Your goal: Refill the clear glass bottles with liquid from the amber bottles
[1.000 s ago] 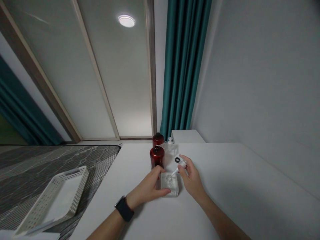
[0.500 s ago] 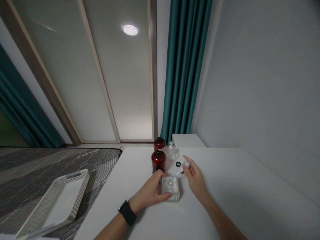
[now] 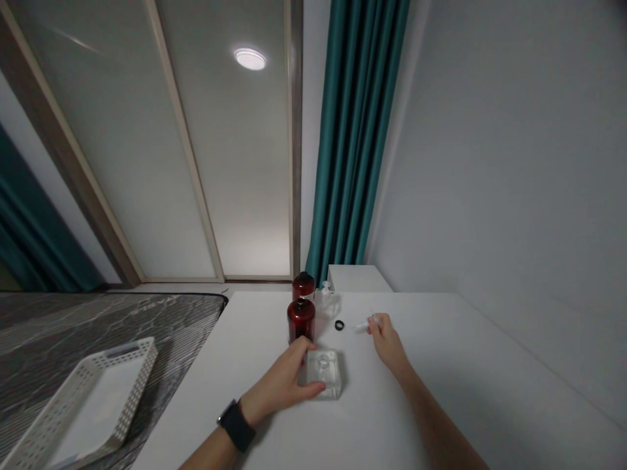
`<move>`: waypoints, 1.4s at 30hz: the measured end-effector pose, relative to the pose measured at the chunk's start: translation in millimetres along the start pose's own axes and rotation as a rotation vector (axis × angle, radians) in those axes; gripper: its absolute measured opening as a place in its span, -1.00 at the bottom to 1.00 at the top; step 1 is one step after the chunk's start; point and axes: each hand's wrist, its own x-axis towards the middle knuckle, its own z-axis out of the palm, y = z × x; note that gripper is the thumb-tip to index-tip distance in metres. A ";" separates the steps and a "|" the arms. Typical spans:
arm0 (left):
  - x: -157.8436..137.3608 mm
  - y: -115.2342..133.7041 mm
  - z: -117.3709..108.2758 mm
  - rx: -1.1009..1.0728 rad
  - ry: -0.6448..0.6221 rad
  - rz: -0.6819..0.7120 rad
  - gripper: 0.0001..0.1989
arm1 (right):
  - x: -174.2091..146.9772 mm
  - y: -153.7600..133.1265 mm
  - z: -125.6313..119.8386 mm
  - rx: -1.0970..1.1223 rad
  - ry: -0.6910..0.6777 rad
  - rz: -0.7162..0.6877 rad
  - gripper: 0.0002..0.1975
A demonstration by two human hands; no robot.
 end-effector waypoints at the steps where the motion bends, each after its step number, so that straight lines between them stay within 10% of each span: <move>1: 0.3 0.2 0.0 0.003 0.001 0.002 -0.58 | 2.1 3.7 -2.3 -0.051 -0.006 -0.006 -0.55; 22: 1.4 21.8 -8.3 0.077 -0.043 -0.059 -0.59 | 1.6 9.1 -13.1 -0.671 -0.024 0.006 -0.62; 35: -3.6 17.1 -11.2 0.105 -0.050 0.056 -0.55 | -15.8 -30.8 -4.4 -0.239 0.113 -0.195 -0.54; 42: -5.2 13.2 -10.6 -0.046 0.440 0.223 -0.76 | -59.7 -69.7 23.5 0.390 -0.290 -0.330 -0.58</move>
